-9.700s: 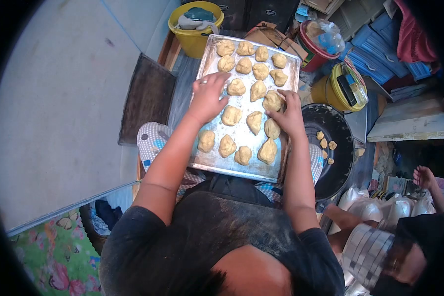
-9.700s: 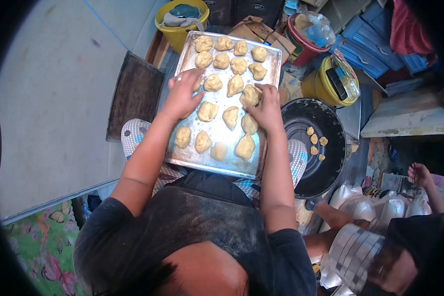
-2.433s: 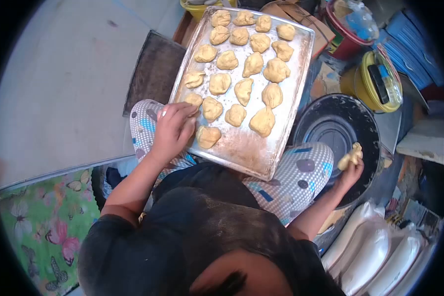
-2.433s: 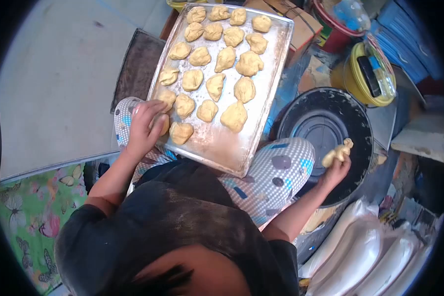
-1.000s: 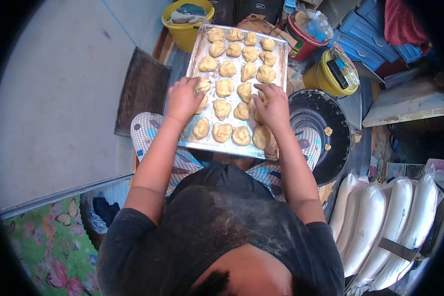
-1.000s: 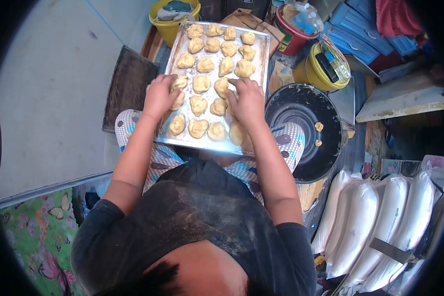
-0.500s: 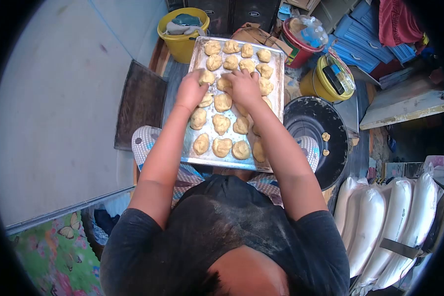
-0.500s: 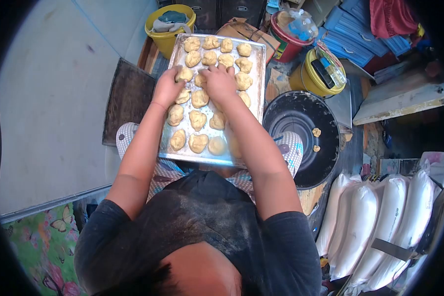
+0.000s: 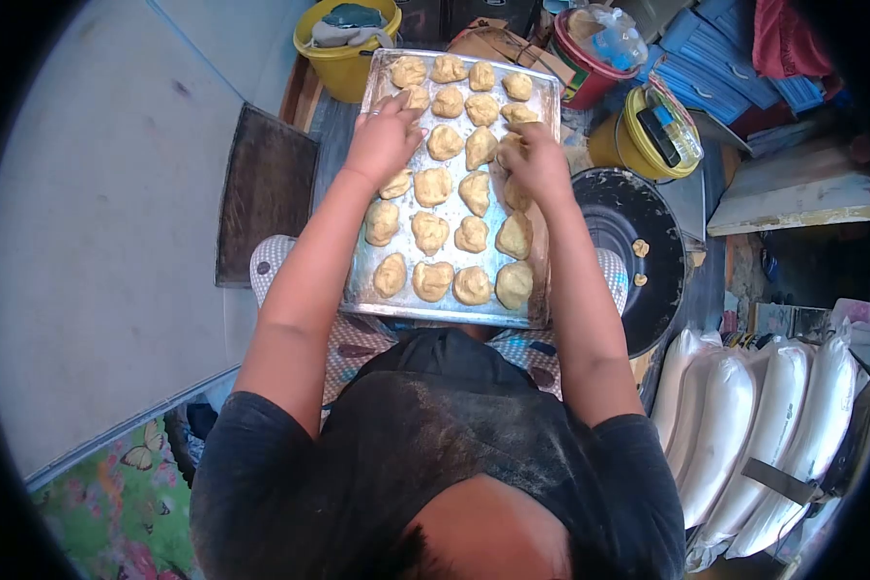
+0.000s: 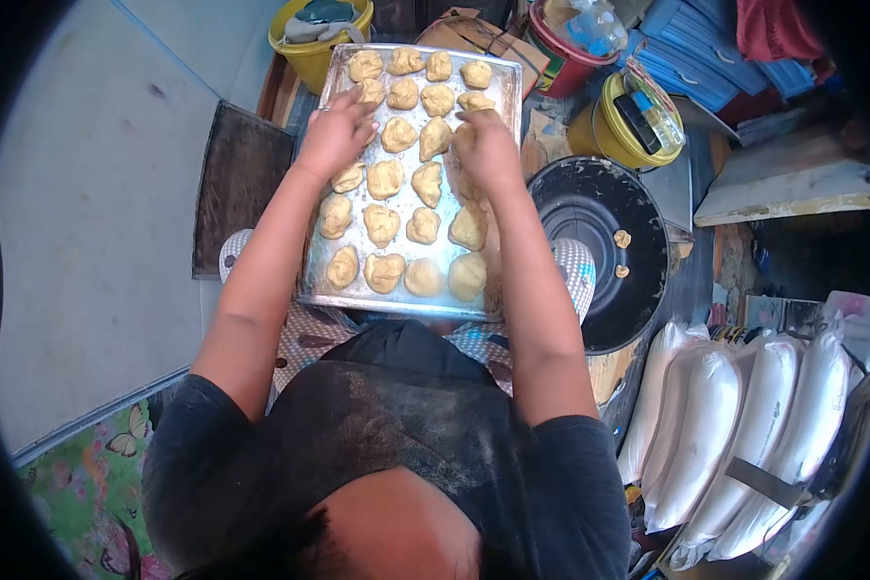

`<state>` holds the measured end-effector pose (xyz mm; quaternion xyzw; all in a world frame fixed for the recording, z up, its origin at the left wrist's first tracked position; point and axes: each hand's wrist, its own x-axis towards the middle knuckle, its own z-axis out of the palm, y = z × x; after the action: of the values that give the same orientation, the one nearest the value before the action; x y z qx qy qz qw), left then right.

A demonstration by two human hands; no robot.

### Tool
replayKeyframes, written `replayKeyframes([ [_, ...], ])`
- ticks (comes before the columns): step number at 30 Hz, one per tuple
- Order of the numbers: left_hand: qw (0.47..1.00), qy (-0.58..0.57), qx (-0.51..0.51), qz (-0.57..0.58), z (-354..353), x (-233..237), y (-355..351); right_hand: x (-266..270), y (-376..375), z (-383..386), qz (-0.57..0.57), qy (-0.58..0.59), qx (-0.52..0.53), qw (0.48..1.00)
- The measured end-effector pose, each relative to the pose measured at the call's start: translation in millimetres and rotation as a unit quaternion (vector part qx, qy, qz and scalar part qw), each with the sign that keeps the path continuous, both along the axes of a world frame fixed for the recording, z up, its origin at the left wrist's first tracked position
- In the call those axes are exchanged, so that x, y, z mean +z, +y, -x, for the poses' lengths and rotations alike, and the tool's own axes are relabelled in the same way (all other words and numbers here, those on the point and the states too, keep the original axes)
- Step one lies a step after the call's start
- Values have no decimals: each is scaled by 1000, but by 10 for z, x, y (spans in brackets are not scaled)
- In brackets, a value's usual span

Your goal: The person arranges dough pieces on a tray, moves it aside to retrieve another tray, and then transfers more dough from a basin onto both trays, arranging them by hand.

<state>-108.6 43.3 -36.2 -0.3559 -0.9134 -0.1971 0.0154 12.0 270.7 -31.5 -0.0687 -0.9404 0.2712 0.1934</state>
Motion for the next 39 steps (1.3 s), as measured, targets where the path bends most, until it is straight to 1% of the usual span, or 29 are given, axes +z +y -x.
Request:
replayKeyframes([
  [1,999,6,16,-32,-126,91,-30,29,22,-57,38,59,-28,997],
  [2,997,12,31,-64,-257,167,-62,28,71,-108,39,57,-27,997],
  [4,997,-15,11,-73,-493,250,-168,8,120,-245,48,24,-63,997],
  [5,996,-38,-9,-83,-629,256,-232,10,105,-313,69,-72,-43,994],
  [6,996,-41,-14,-80,-762,242,-281,-13,74,-393,72,-74,-47,994],
  [8,998,-15,-48,-27,-1002,224,-310,-14,20,-564,-11,60,-23,998],
  [9,998,-17,-56,-30,-1148,229,-306,32,-60,-671,5,73,-44,996],
  [10,997,-10,-78,-14,-1303,233,-284,15,-122,-781,4,73,-43,996],
  [12,993,-5,-115,1,-1505,150,-182,-114,-325,-972,-103,-20,-11,994],
  [13,990,20,-136,36,-1606,-9,-140,-253,-399,-1018,-123,-41,0,992],
  [14,984,46,-156,72,-1689,-135,-125,-356,-454,-1078,-140,-64,13,988],
  [16,982,81,-159,66,-1639,-24,-102,-253,-388,-1081,-126,-62,3,990],
  [18,990,58,-118,51,-1634,163,-217,-145,-315,-1189,4,-4,-78,997],
  [19,997,36,-65,-3,-1566,177,-324,-189,-228,-1205,35,59,-140,988],
  [20,998,14,-17,-59,-1444,172,-456,-361,-85,-1164,32,61,-152,986],
  [21,991,17,50,-125,-1345,89,-566,-597,90,-1099,157,-8,-173,972],
  [22,975,18,113,-189,-1240,-54,-684,-714,196,-1098,281,-71,-191,938],
  [23,957,-97,146,-232,-1097,-232,-837,-713,134,-1103,274,-46,-206,938],
  [24,923,-209,179,-270,-967,-364,-958,-682,21,-1056,266,-20,-216,939],
  [25,892,-267,185,-316,-884,-413,-1011,-574,-63,-1033,274,-17,-248,929],
  [26,855,-323,192,-357,-833,-426,-1056,-597,-49,-1010,306,-13,-245,920],
  [27,848,-342,216,-343,-814,-400,-1092,-608,-29,-1004,298,-13,-242,923],
  [29,849,-341,226,-334,-777,-400,-1127,-649,-40,-1008,296,-15,-236,925],
  [30,847,-344,238,-327,-788,-376,-1128,-614,-78,-1017,264,1,-238,935],
  [31,850,-372,205,-310,-807,-352,-1125,-580,-99,-1030,231,16,-241,943],
  [34,843,-359,218,-337,-839,-372,-1059,-552,-104,-1068,247,11,-235,940],
  [36,840,-366,218,-337,-800,-468,-1130,-636,-74,-1087,250,11,-225,942],
  [38,826,-368,241,-353,-795,-452,-1097,-661,-15,-1094,311,6,-206,928],
  [39,826,-365,244,-354,-795,-442,-1071,-688,20,-1086,312,7,-202,928],
])
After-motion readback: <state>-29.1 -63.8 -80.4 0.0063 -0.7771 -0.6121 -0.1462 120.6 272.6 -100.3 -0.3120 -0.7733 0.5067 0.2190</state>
